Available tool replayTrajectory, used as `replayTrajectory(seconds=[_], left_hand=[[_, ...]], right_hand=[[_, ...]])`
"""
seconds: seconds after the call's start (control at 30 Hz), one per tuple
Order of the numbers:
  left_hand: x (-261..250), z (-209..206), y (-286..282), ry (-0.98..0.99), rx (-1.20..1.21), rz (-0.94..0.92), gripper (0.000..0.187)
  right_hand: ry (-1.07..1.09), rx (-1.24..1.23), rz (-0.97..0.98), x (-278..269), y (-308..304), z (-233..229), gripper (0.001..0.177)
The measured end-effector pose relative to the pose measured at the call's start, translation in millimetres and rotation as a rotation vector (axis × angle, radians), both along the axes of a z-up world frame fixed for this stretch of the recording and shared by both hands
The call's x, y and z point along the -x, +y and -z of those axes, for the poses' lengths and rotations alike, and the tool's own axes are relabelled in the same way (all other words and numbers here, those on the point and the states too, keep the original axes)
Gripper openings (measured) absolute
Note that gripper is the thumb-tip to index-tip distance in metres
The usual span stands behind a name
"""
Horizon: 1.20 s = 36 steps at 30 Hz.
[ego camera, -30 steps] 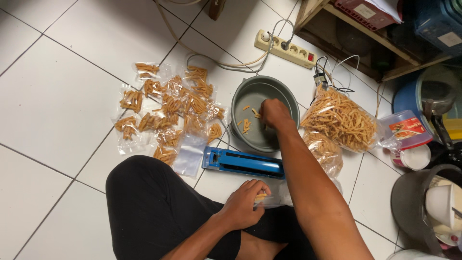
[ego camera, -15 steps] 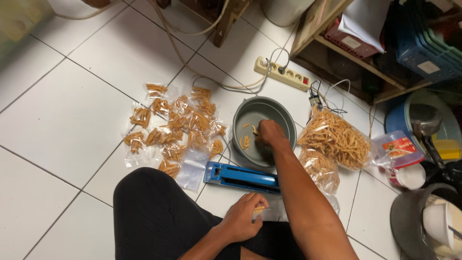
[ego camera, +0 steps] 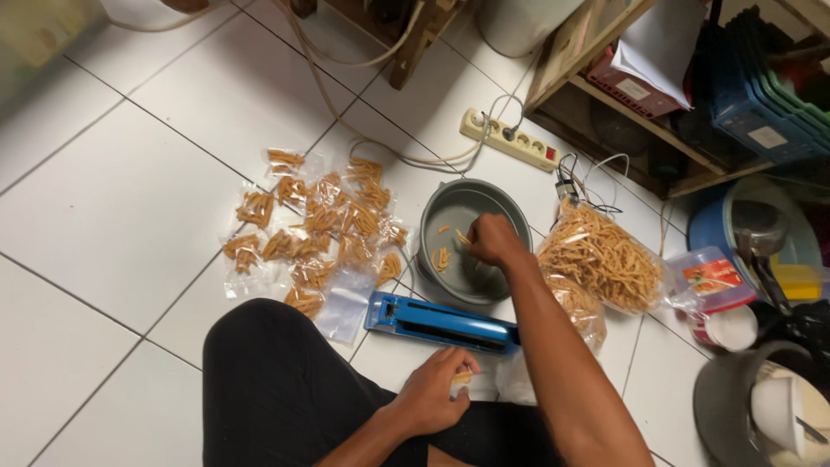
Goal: The person picks up snack pieces from a bowl by hand, places them into small plastic bags, and seals each bag using a manual heat-sealing machine.
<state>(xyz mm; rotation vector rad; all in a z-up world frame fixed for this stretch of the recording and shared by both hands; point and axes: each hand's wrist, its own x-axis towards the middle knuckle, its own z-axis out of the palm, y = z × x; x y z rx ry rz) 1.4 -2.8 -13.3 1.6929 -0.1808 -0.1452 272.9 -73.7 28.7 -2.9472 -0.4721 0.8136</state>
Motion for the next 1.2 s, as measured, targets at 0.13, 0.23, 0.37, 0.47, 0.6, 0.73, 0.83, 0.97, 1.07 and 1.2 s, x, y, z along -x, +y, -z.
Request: replayTrajectory(seconds=[0.13,0.23,0.37,0.47,0.6,0.73,0.83,0.97,1.07,1.2], left_hand=[[-6.4,6.7,-3.4,-0.014,0.009,-0.018,0.031],[-3.7,11.4,-8.9,-0.082,0.077,-0.061,0.033],[-2.1,-2.3,-2.4,0.05,0.073,-0.014,0.029],[-1.6,-6.9,-0.2,0.099,0.039,0.021,0.033],[-0.3,-15.0,4.8,0.125,0.011,0.055,0.038],[4.1,-8.1,1.1,0.109,-0.01,0.065,0.038],[4.5,-9.9,2.3,0.117,-0.039,0.086,0.039],[2.8,-1.6,-0.5,0.091,-0.066,0.092,0.04],[2.4,-2.9,0.2,0.11,0.004,0.072,0.041],[1.4,-2.8,-0.5,0.168,0.225,0.041,0.038]], right_hand=[[-0.023,-0.028,-0.162,32.3,-19.9,-59.0,0.006],[-0.029,-0.13,-0.275,88.7,-47.8,-113.6,0.016],[0.17,-0.091,-0.276,145.8,-71.6,-157.6,0.019],[0.279,0.039,-0.191,167.8,-76.7,-163.7,0.008],[0.294,0.089,-0.232,179.7,-73.0,-155.4,0.012],[0.261,0.134,-0.313,180.4,-68.3,-128.6,0.011],[0.247,0.117,-0.369,182.8,-63.6,-118.2,0.011],[0.229,-0.036,-0.31,191.6,-42.1,-139.3,0.01],[0.21,-0.273,-0.202,195.6,-41.1,-149.5,0.017],[0.063,-0.646,0.0,201.1,-69.2,-132.0,0.023]])
